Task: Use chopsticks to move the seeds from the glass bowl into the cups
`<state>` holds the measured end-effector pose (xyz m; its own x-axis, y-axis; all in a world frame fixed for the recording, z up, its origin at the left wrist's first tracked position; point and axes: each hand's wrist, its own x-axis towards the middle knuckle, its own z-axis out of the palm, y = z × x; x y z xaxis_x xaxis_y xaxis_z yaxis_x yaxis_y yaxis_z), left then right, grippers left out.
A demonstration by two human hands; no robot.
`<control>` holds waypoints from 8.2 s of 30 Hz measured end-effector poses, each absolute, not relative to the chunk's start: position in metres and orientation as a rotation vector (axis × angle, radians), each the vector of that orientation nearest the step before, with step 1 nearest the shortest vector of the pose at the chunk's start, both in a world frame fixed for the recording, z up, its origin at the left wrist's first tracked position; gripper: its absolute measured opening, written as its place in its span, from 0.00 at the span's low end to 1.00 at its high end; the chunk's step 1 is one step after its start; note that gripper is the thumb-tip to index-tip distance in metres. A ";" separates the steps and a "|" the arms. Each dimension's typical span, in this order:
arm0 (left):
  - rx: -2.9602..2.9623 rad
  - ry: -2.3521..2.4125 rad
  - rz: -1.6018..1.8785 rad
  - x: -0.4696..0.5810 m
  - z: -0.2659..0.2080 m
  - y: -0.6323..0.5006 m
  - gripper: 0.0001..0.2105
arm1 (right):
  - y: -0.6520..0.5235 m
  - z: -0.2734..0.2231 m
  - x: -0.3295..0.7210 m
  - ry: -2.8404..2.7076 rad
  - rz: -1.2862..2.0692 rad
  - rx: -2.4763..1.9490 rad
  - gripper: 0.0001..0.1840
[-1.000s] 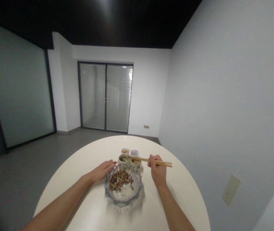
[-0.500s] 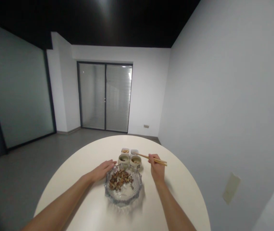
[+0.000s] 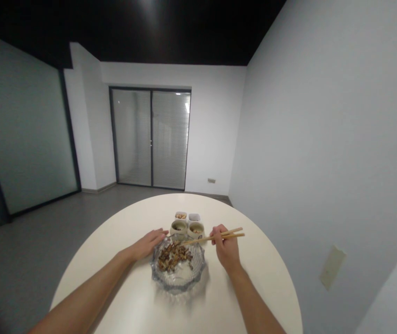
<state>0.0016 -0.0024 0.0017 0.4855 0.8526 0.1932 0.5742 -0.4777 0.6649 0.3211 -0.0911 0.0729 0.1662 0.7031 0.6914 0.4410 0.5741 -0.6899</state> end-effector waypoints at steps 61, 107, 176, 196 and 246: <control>2.233 1.191 0.669 0.002 0.005 -0.005 0.35 | -0.090 0.051 0.294 -1.684 0.635 -0.896 0.28; 2.249 1.189 0.645 0.002 0.008 -0.006 0.35 | -0.094 0.052 0.295 -1.824 0.540 -0.915 0.35; 2.230 1.165 0.695 0.003 0.003 -0.003 0.36 | -0.044 0.043 0.332 -1.196 0.141 -1.132 0.38; 2.219 1.170 0.701 0.002 -0.001 -0.001 0.35 | -0.052 0.045 0.337 -1.204 0.236 -1.120 0.37; 2.206 1.170 0.686 0.001 0.003 -0.004 0.36 | -0.090 0.066 0.321 -1.732 0.546 -1.107 0.29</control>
